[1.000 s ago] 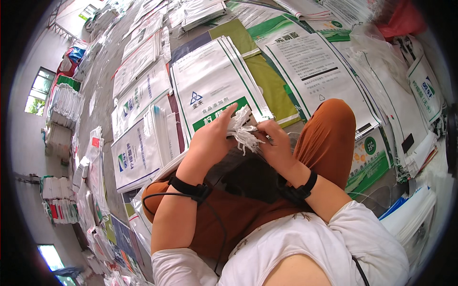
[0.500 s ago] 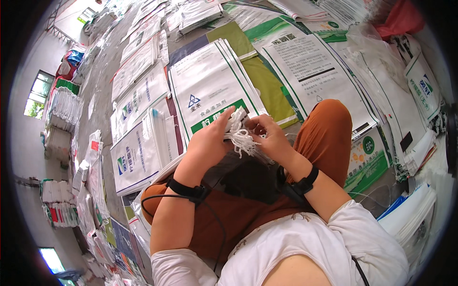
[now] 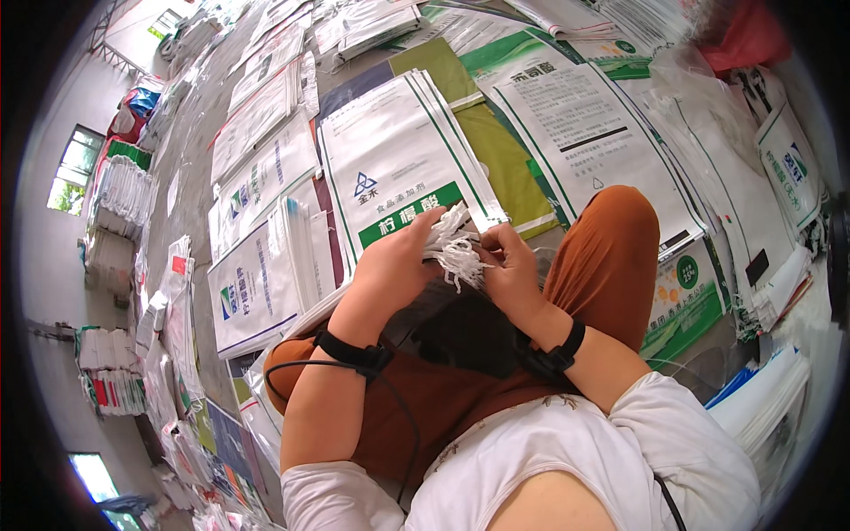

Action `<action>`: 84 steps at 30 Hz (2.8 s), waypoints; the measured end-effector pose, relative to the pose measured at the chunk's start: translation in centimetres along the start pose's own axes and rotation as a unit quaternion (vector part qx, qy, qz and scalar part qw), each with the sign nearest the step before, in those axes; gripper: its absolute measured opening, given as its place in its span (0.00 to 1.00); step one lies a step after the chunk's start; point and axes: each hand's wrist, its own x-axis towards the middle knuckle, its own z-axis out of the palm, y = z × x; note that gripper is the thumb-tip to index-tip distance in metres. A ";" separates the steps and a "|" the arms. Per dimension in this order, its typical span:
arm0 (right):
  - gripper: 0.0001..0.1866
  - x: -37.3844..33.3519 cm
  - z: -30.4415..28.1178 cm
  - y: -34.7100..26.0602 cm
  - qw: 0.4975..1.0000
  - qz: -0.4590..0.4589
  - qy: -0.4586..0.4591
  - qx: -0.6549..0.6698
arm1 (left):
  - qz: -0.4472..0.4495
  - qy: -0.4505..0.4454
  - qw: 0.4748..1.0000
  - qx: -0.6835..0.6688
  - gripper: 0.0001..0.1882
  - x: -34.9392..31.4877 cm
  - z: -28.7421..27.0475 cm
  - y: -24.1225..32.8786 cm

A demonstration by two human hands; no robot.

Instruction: Sorting, counting, and bundling large plastic bags on a warehouse floor.

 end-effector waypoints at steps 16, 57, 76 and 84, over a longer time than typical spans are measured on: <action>0.10 0.7 -2.8 -0.6 0.982 -0.172 -0.028 -0.071 | 0.059 -0.022 0.998 0.016 0.21 0.1 -0.2 -0.5; 0.25 0.8 -0.5 3.8 0.973 -0.049 -0.223 -0.043 | 0.159 0.300 0.940 0.015 0.27 2.4 8.7 7.1; 0.20 0.6 0.4 2.6 0.984 -0.035 -0.174 -0.025 | -0.296 0.014 0.943 -0.154 0.34 -24.2 -8.3 -17.3; 0.21 1.1 0.9 2.3 0.983 -0.013 -0.180 0.039 | -0.431 0.146 0.890 -0.012 0.41 -32.2 8.6 -9.1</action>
